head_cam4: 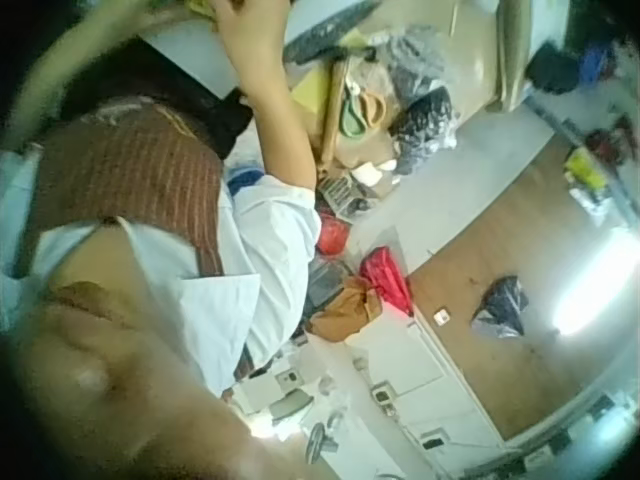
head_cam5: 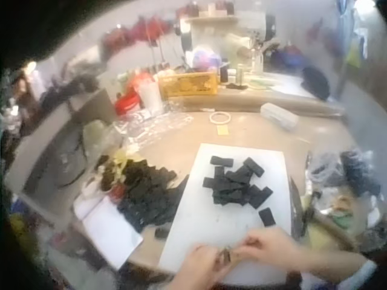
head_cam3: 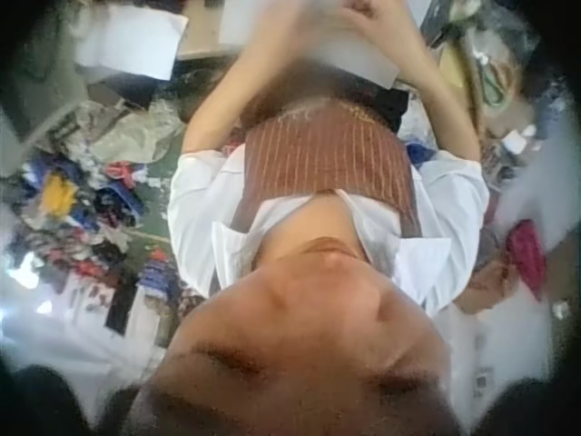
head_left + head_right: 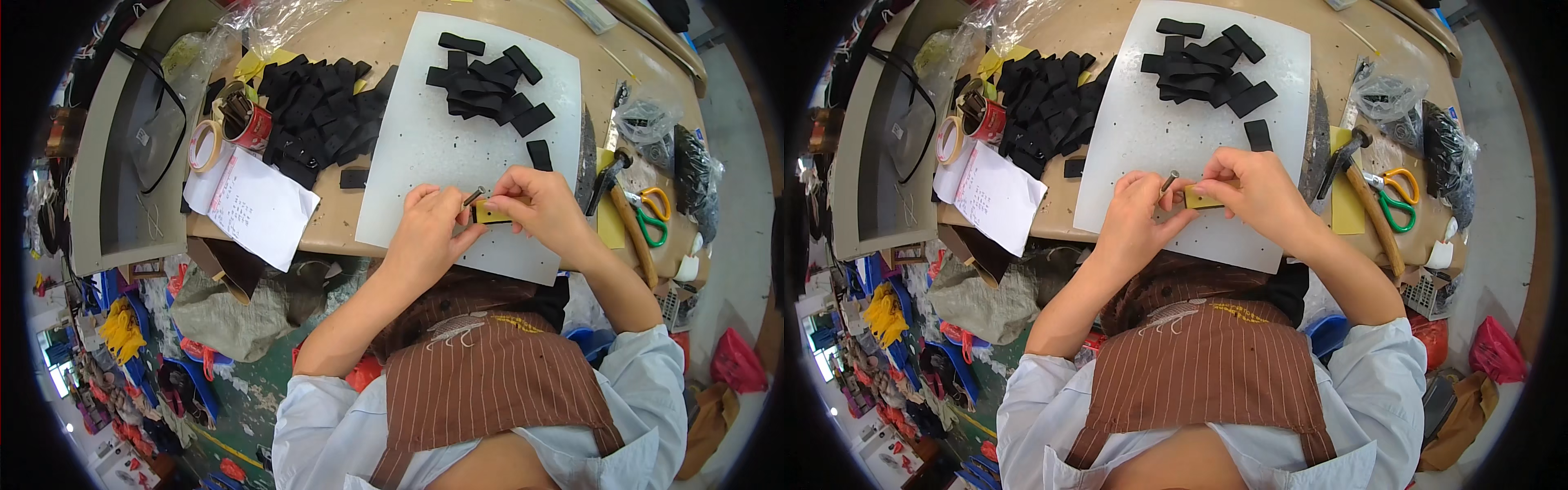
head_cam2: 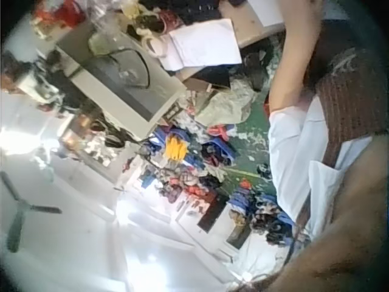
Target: The person uses a hammer and a metal punch to create holes in small black fabric straps. They place each strap on a yellow guide, position the punch, and strike it with the hammer. The person then attaches metal buckles to the punched straps and places the finished items on a white board.
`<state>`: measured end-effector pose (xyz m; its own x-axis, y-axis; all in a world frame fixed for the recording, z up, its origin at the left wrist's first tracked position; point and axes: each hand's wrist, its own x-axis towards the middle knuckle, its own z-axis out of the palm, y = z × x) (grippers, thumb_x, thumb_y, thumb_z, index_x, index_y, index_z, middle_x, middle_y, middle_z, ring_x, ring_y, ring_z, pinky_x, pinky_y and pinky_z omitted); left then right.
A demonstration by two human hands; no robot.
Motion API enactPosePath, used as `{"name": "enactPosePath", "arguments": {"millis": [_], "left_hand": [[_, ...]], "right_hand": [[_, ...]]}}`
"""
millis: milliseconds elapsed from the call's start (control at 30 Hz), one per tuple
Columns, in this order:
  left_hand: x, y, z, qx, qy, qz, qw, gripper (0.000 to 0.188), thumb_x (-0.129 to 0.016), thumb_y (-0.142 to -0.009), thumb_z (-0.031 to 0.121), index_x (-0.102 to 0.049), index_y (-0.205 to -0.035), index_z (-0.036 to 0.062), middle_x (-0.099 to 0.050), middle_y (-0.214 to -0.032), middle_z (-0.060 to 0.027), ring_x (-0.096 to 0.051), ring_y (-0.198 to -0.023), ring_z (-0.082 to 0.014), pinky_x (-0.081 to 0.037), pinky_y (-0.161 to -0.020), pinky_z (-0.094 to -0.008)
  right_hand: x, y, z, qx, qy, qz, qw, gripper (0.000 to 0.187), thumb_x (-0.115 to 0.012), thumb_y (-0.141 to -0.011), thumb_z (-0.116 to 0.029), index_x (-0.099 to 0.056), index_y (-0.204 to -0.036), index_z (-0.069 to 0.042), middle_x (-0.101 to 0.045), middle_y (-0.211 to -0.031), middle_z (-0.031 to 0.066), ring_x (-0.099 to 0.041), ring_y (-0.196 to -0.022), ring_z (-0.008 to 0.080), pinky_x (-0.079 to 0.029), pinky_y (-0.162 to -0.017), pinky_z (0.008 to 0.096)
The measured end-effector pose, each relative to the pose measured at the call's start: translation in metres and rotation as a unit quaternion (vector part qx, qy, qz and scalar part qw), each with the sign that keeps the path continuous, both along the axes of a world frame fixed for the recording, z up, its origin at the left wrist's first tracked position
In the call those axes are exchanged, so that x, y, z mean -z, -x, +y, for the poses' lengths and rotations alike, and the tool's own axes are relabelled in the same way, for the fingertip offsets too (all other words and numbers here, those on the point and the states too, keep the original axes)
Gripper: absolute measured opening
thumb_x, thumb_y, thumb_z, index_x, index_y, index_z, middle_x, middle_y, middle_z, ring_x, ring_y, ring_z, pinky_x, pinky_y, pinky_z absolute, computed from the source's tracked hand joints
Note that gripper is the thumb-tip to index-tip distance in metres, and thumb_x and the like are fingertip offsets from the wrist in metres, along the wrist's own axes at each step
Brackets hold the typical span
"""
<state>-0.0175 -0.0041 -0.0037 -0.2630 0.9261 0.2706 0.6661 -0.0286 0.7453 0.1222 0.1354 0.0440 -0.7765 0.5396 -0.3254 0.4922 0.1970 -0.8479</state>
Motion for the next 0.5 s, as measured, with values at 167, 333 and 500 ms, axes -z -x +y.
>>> {"name": "enactPosePath", "arguments": {"millis": [167, 333, 500], "left_hand": [[0.0023, 0.0009, -0.0008, -0.001, -0.007, -0.015, 1.000, 0.038, -0.083, -0.068, 0.010, -0.047, -0.078, 0.0078, -0.064, -0.078, -0.0017, -0.059, -0.080, -0.0227, -0.042, -0.091, -0.0376], [0.0015, 0.0004, -0.0001, -0.009, -0.018, -0.004, 1.000, 0.039, -0.083, -0.068, 0.008, -0.045, -0.077, 0.0079, -0.068, -0.081, -0.0021, -0.060, -0.078, -0.0219, -0.042, -0.091, -0.0371], [0.0000, 0.0003, 0.0011, -0.005, -0.011, 0.009, 1.000, 0.037, -0.082, -0.068, 0.007, -0.046, -0.078, 0.0072, -0.069, -0.082, -0.0026, -0.059, -0.077, -0.0220, -0.043, -0.089, -0.0365]], "right_hand": [[0.0030, 0.0013, -0.0016, -0.006, -0.014, 0.004, 1.000, 0.017, -0.070, -0.087, -0.011, -0.061, -0.083, 0.003, -0.067, -0.070, 0.0089, -0.058, -0.054, 0.0109, -0.046, -0.051, 0.0269], [0.0037, 0.0028, -0.0011, -0.013, -0.015, 0.012, 1.000, 0.016, -0.070, -0.086, -0.010, -0.061, -0.082, 0.003, -0.067, -0.070, 0.0086, -0.059, -0.055, 0.0110, -0.046, -0.051, 0.0273], [0.0049, -0.0002, 0.0032, -0.011, 0.028, 0.026, 0.999, 0.012, -0.071, -0.087, -0.010, -0.065, -0.085, 0.000, -0.064, -0.067, 0.0024, -0.057, -0.055, 0.0069, -0.044, -0.048, 0.0225]]}}
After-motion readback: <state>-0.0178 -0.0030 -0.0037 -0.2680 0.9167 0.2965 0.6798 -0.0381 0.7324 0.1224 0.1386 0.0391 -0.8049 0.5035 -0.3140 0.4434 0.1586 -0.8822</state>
